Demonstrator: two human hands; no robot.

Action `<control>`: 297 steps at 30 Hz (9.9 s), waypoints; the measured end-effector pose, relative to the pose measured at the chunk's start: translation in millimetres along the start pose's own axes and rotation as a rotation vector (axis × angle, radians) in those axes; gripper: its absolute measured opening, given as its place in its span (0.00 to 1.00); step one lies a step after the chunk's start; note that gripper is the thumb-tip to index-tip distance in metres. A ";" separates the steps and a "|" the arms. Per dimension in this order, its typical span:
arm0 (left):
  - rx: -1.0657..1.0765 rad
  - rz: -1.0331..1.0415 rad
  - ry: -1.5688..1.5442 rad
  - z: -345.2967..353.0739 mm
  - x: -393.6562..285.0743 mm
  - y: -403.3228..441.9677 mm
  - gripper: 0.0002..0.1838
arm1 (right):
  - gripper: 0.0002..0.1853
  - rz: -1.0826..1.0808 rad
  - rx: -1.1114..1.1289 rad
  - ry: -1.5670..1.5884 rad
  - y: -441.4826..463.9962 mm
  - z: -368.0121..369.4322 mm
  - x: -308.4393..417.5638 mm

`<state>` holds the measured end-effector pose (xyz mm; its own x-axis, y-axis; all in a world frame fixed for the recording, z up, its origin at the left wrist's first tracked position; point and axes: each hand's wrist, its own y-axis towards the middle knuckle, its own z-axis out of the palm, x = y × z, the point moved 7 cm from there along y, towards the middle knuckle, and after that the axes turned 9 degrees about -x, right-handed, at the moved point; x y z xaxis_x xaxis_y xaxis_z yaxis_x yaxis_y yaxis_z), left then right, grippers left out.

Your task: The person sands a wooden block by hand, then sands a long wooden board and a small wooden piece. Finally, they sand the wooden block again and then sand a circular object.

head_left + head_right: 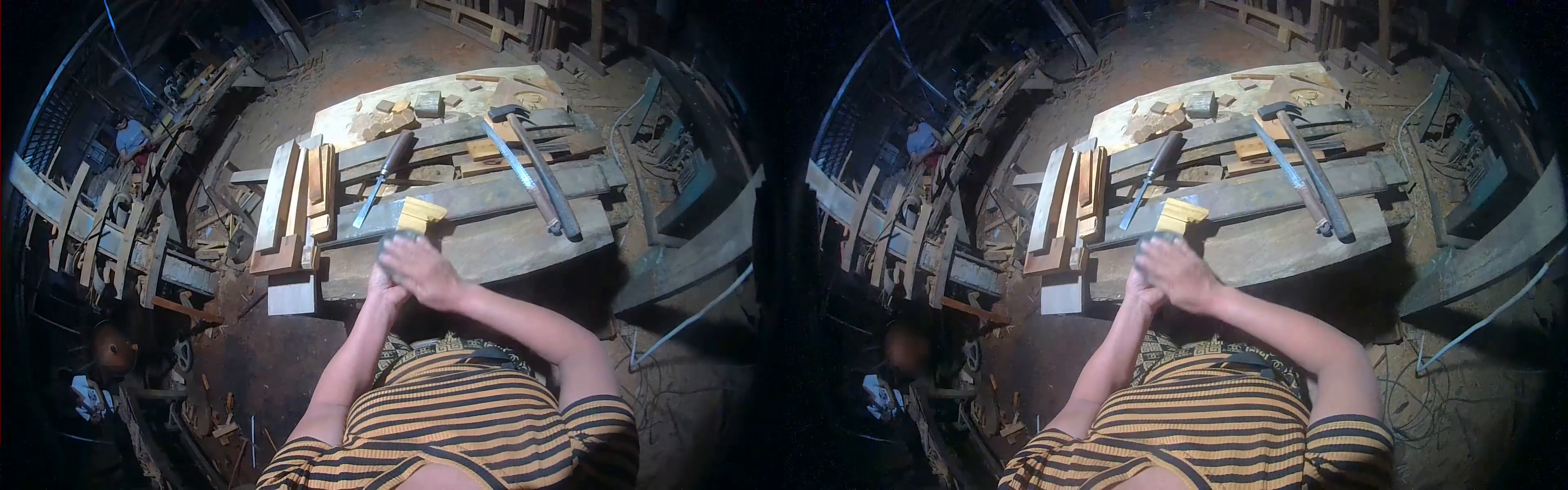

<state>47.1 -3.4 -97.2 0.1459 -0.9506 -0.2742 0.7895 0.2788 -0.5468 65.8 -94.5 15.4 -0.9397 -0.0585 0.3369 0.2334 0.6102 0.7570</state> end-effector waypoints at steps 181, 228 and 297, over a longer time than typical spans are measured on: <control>2.367 0.573 0.192 263.2 244.6 -200.2 0.12 | 0.22 0.368 0.301 -0.205 -55.6 -26.4 -119.2; 1.660 0.459 1.372 232.3 292.1 -132.4 0.16 | 0.23 0.319 0.291 -0.287 -61.5 -21.4 -118.4; -0.231 0.891 2.433 289.8 -48.1 272.2 0.33 | 0.20 0.421 0.248 -0.154 -61.0 -36.5 -133.7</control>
<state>427.8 78.6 -3.6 -0.4260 0.8809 -0.2063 0.8853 0.4529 0.1059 186.4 -152.7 -55.4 -0.8071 0.3386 0.4837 0.5510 0.7263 0.4110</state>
